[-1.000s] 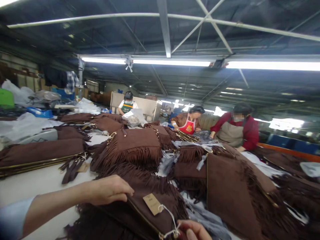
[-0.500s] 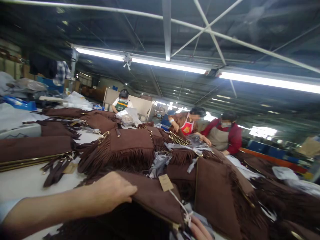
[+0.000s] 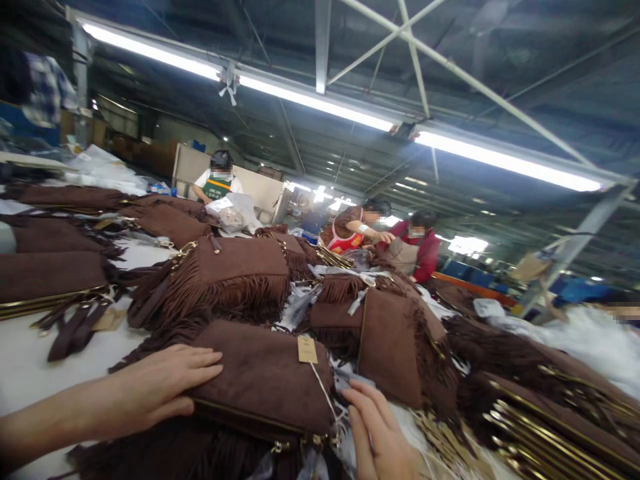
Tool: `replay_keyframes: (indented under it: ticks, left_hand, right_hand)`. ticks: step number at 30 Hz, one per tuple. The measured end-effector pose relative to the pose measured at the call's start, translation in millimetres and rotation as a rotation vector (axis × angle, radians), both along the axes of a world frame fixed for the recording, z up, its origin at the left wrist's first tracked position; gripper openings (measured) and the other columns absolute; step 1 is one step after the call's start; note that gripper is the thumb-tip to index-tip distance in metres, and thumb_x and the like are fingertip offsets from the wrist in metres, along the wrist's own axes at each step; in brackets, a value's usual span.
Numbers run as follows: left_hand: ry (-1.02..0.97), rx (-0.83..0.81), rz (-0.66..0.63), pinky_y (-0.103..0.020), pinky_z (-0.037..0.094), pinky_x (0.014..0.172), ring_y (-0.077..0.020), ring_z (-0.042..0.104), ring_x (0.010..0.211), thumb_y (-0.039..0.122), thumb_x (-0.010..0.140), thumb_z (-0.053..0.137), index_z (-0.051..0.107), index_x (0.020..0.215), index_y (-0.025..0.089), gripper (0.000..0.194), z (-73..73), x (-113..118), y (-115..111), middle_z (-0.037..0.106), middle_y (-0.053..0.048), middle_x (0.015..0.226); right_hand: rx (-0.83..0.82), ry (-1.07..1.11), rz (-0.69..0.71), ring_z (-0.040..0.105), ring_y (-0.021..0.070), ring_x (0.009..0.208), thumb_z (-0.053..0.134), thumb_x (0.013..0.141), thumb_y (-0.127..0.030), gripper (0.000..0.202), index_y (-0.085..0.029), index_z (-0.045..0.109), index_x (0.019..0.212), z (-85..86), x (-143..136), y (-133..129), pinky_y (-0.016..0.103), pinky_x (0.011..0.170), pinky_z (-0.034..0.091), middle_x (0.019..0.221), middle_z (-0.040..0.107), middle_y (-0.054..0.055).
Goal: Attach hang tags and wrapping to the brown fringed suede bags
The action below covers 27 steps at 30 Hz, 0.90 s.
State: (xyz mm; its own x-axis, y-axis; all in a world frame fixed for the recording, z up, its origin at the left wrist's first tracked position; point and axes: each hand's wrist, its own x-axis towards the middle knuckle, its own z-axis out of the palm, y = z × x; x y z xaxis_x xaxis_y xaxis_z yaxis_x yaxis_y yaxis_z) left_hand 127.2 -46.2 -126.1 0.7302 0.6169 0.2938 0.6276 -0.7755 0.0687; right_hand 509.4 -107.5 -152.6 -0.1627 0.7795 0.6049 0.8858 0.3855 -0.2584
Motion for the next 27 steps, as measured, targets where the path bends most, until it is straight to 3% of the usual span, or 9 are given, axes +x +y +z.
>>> replay_keyframes:
  ticks: [3,6,8,10,13,17,21,24,27]
  left_hand:
    - [-0.038,0.146,-0.064,-0.039,0.042,0.089,-0.0270,0.059,0.103,0.016,0.082,0.061,0.061,0.115,0.019,0.033,-0.9,30.2,-12.8,0.063,-0.012,0.118]
    - [-0.066,0.339,-0.275,-0.035,0.044,0.074,-0.0212,0.056,0.082,0.026,0.091,0.055,0.063,0.105,0.019,0.017,-11.4,92.5,-31.0,0.063,-0.007,0.095]
    - [-0.092,0.515,-0.388,-0.032,0.041,0.064,-0.0187,0.053,0.073,0.023,0.092,0.053,0.065,0.088,0.017,0.013,-21.2,134.8,-32.9,0.059,-0.005,0.082]
    - [-0.101,0.606,-0.480,-0.031,0.042,0.066,-0.0185,0.052,0.073,0.025,0.091,0.056,0.065,0.077,0.017,0.019,-27.8,164.6,-26.2,0.056,-0.006,0.077]
    - [-0.155,0.638,-0.563,-0.034,0.041,0.064,-0.0204,0.052,0.076,0.023,0.088,0.058,0.065,0.073,0.018,0.018,-24.4,181.6,-17.7,0.055,-0.006,0.082]
    - [-0.154,0.610,-0.527,-0.036,0.038,0.060,-0.0227,0.053,0.076,0.021,0.085,0.062,0.066,0.072,0.016,0.015,-4.7,182.0,-16.7,0.056,-0.007,0.083]
    - [-0.080,0.520,-0.648,-0.035,0.041,0.071,-0.0204,0.054,0.085,0.018,0.084,0.064,0.063,0.065,0.016,0.019,12.2,170.1,-8.6,0.059,-0.006,0.084]
    - [-0.017,0.451,-0.644,-0.034,0.040,0.072,-0.0186,0.053,0.089,0.019,0.087,0.063,0.062,0.070,0.017,0.016,24.0,131.9,-4.6,0.061,-0.004,0.087]
    - [0.061,0.340,-0.562,-0.033,0.039,0.073,-0.0169,0.053,0.084,0.022,0.090,0.061,0.060,0.072,0.018,0.018,27.0,62.7,-9.4,0.062,-0.002,0.085]
  right_hand:
    - [-0.191,-0.051,0.117,0.055,0.0251,0.123,0.051,0.086,-0.017,0.047,-0.030,0.060,0.131,7.6,-1.0,-3.7,0.035,0.103,0.047,0.137,0.057,0.006]
    - [-0.232,-0.084,0.284,0.052,0.0267,0.127,0.053,0.074,-0.009,0.063,-0.029,0.057,0.134,-0.9,-4.4,1.6,0.035,0.103,0.046,0.140,0.053,0.008]
    - [-0.197,-0.076,0.324,0.054,0.0276,0.124,0.055,0.075,-0.011,0.057,-0.029,0.062,0.129,-11.0,-1.2,10.2,0.034,0.101,0.048,0.137,0.056,0.009]
    - [-0.176,-0.045,0.310,0.058,0.0273,0.119,0.057,0.079,-0.018,0.046,-0.028,0.067,0.123,-18.3,4.7,20.1,0.031,0.097,0.051,0.131,0.061,0.009]
    - [-0.182,0.023,0.285,0.064,0.0254,0.111,0.058,0.080,-0.025,0.037,-0.027,0.072,0.115,-15.2,8.0,28.3,0.026,0.092,0.052,0.122,0.066,0.009]
    - [-0.201,0.075,0.318,0.065,0.0248,0.105,0.055,0.082,-0.023,0.035,-0.026,0.073,0.112,10.7,-5.6,24.3,0.029,0.092,0.052,0.117,0.067,0.009]
    - [-0.221,0.037,0.394,0.066,0.0233,0.102,0.053,0.088,-0.021,0.029,-0.027,0.073,0.109,27.7,-20.3,18.2,0.028,0.088,0.052,0.112,0.068,0.008]
    - [-0.214,-0.003,0.360,0.065,0.0216,0.102,0.051,0.092,-0.019,0.029,-0.028,0.071,0.110,23.5,-19.8,16.7,0.027,0.088,0.051,0.113,0.066,0.008]
    - [-0.164,-0.001,0.250,0.064,0.0218,0.102,0.048,0.093,-0.018,0.030,-0.028,0.070,0.111,10.9,-10.3,20.9,0.030,0.088,0.052,0.114,0.066,0.009]
